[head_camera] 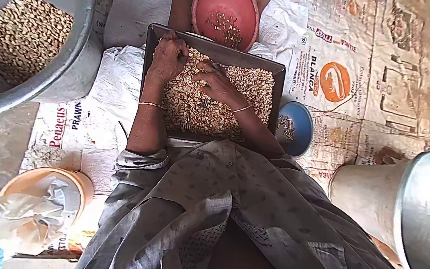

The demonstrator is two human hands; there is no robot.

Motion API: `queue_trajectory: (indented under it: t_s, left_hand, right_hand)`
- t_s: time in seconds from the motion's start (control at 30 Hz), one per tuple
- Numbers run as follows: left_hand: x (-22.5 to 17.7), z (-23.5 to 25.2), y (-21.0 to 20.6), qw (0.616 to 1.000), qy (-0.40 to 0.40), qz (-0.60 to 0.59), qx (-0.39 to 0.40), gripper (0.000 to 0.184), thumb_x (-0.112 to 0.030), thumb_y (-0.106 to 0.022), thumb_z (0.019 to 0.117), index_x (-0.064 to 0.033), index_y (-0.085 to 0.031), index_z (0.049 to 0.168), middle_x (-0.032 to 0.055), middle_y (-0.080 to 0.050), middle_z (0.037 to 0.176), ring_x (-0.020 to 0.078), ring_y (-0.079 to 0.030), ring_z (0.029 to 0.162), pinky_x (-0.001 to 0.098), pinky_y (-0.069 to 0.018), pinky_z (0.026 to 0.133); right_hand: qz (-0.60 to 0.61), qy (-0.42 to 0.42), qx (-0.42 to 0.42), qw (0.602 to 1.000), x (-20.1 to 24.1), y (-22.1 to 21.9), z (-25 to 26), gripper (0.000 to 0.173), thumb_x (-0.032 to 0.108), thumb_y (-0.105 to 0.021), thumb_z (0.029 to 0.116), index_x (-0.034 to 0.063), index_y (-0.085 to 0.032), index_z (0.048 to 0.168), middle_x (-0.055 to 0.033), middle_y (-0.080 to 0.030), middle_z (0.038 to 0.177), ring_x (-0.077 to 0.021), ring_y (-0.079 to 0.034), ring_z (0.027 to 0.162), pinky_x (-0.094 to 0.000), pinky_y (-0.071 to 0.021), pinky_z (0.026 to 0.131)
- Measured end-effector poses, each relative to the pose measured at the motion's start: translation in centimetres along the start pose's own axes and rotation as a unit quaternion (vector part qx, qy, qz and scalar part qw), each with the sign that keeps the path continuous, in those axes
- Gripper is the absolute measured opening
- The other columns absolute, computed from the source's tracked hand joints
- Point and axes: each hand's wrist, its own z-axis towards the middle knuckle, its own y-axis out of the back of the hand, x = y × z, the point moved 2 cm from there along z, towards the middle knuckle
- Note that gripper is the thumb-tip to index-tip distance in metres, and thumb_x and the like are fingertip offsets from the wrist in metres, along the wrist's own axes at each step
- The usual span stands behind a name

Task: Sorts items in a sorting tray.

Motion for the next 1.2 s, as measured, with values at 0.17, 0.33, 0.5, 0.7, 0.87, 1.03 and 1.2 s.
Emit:
queue_trajectory:
  t_s: [0.17, 0.33, 0.5, 0.7, 0.87, 1.03, 1.2]
  left_hand:
    - [0.2, -0.1, 0.5, 1.0, 0.015, 0.009, 0.003, 0.019, -0.001, -0.06, 0.0942, 0.0051, -0.07, 0.109, 0.032, -0.057, 0.128, 0.0476, -0.052, 0.128, 0.0573, -0.0387, 0.111]
    - [0.5, 0.1, 0.6, 1.0, 0.009, 0.016, -0.001, 0.019, -0.002, -0.058, 0.0955, 0.0066, -0.07, 0.108, 0.0341, -0.057, 0.127, 0.0502, -0.051, 0.128, 0.0595, -0.0375, 0.111]
    - [0.4, -0.1, 0.6, 1.0, 0.012, 0.016, -0.002, 0.019, -0.001, -0.056, 0.097, 0.0063, -0.07, 0.108, 0.0332, -0.058, 0.127, 0.0502, -0.052, 0.127, 0.0603, -0.0379, 0.111]
    - [0.5, -0.1, 0.6, 1.0, 0.008, 0.009, -0.01, 0.019, -0.001, -0.056, 0.097, 0.0066, -0.07, 0.108, 0.0334, -0.059, 0.125, 0.0503, -0.053, 0.126, 0.0608, -0.0393, 0.109]
    - [0.6, 0.0, 0.7, 1.0, 0.007, 0.016, -0.009, 0.02, 0.0, -0.055, 0.0967, 0.0075, -0.07, 0.108, 0.0331, -0.059, 0.124, 0.0495, -0.054, 0.125, 0.0595, -0.0403, 0.109]
    - [0.6, 0.3, 0.6, 1.0, 0.003, 0.023, -0.001, 0.02, 0.001, -0.054, 0.0976, 0.0083, -0.069, 0.108, 0.0334, -0.059, 0.125, 0.05, -0.052, 0.128, 0.0588, -0.0392, 0.111]
    - [0.6, 0.3, 0.6, 1.0, 0.004, 0.019, -0.002, 0.021, 0.0, -0.054, 0.0976, 0.0079, -0.069, 0.109, 0.0332, -0.059, 0.124, 0.0503, -0.052, 0.127, 0.0596, -0.0388, 0.11]
  right_hand:
    - [-0.052, -0.154, 0.0, 0.987, -4.2, 2.3, -3.1, 0.017, 0.007, -0.067, 0.0914, 0.0046, -0.075, 0.106, -0.0194, -0.067, 0.121, -0.0391, -0.058, 0.124, -0.0583, -0.0422, 0.107]
    - [0.133, -0.189, 0.07, 0.97, -5.5, 5.5, -8.2, 0.016, 0.009, -0.061, 0.1005, 0.0041, -0.073, 0.109, -0.0106, -0.072, 0.094, -0.0168, -0.063, 0.069, -0.037, -0.0526, 0.061]
    - [0.087, -0.128, 0.028, 0.988, -3.6, 5.5, -6.0, 0.029, 0.002, -0.052, 0.1012, 0.0033, -0.07, 0.123, -0.0165, -0.068, 0.124, -0.0244, -0.069, 0.103, -0.041, -0.0568, 0.089]
    - [0.049, -0.082, -0.041, 0.995, 0.1, 2.4, -0.1, 0.032, 0.003, -0.049, 0.1017, 0.0041, -0.07, 0.125, -0.0166, -0.068, 0.128, -0.0315, -0.065, 0.12, -0.0504, -0.0484, 0.104]
    - [-0.006, -0.139, -0.089, 0.986, -0.2, 0.0, 1.2, 0.039, -0.002, -0.047, 0.098, 0.0085, -0.071, 0.128, -0.0178, -0.066, 0.13, -0.0353, -0.064, 0.12, -0.0516, -0.0518, 0.098]
    - [-0.013, -0.232, -0.111, 0.966, -3.0, 1.6, -0.3, 0.03, 0.003, -0.049, 0.1007, 0.0034, -0.07, 0.122, -0.0186, -0.069, 0.125, -0.036, -0.064, 0.122, -0.0539, -0.0488, 0.102]
    - [0.017, -0.167, -0.084, 0.982, -3.1, 0.4, -0.7, 0.026, 0.01, -0.052, 0.102, 0.0059, -0.073, 0.117, -0.0159, -0.074, 0.112, -0.0336, -0.069, 0.108, -0.0534, -0.0516, 0.095]
